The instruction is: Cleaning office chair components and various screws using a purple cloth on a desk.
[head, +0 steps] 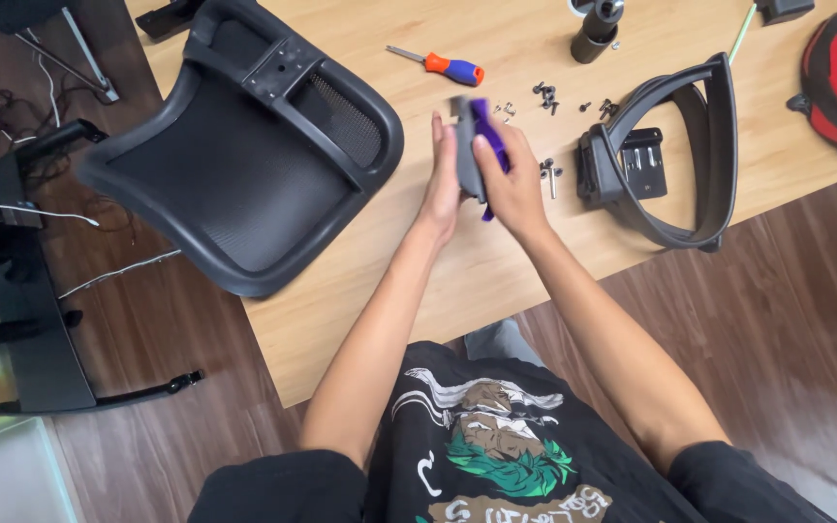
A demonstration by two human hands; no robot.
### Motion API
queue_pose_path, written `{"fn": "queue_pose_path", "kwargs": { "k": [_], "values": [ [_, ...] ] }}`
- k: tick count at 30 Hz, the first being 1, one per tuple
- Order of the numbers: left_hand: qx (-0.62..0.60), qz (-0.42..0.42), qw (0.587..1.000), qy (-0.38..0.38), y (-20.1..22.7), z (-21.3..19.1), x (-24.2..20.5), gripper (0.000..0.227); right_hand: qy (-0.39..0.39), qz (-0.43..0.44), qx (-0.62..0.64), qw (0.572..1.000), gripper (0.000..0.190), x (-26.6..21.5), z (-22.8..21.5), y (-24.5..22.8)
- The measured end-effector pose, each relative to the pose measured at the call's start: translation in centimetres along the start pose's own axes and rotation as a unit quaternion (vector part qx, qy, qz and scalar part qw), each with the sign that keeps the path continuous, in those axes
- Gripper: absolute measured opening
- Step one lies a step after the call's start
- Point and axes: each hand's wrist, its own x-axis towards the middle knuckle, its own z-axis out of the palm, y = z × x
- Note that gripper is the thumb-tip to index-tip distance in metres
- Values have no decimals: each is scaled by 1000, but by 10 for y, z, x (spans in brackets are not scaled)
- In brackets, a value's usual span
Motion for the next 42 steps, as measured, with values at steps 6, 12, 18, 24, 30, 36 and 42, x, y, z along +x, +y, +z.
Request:
{"fn": "queue_pose_path", "kwargs": {
  "k": [6,12,18,24,30,36,42],
  "values": [
    [-95,149,981,-82,0,-15,6,68,-11,-143,-93,985,29,-35,-1,-26],
    [-145,118,972,-143,-14,-1,-12,60,12,-113,-49,992,36,20,-4,-14],
    [-162,188,956,-156,-25,-18,25,60,-30,-182,-84,979,41,-25,9,-18],
    [-130,129,975,-122,-27,-6,0,58,-7,-112,3,994,38,20,-1,-9],
    [-248,165,947,-123,-30,-18,31,53,-2,-139,-72,988,37,-17,10,-7],
    [-203,146,961,-121,-39,-30,29,59,-42,-209,-69,975,39,6,3,-21],
    [-139,142,966,-168,2,-14,-3,59,35,-135,-77,987,31,12,0,-11]
  ]
}}
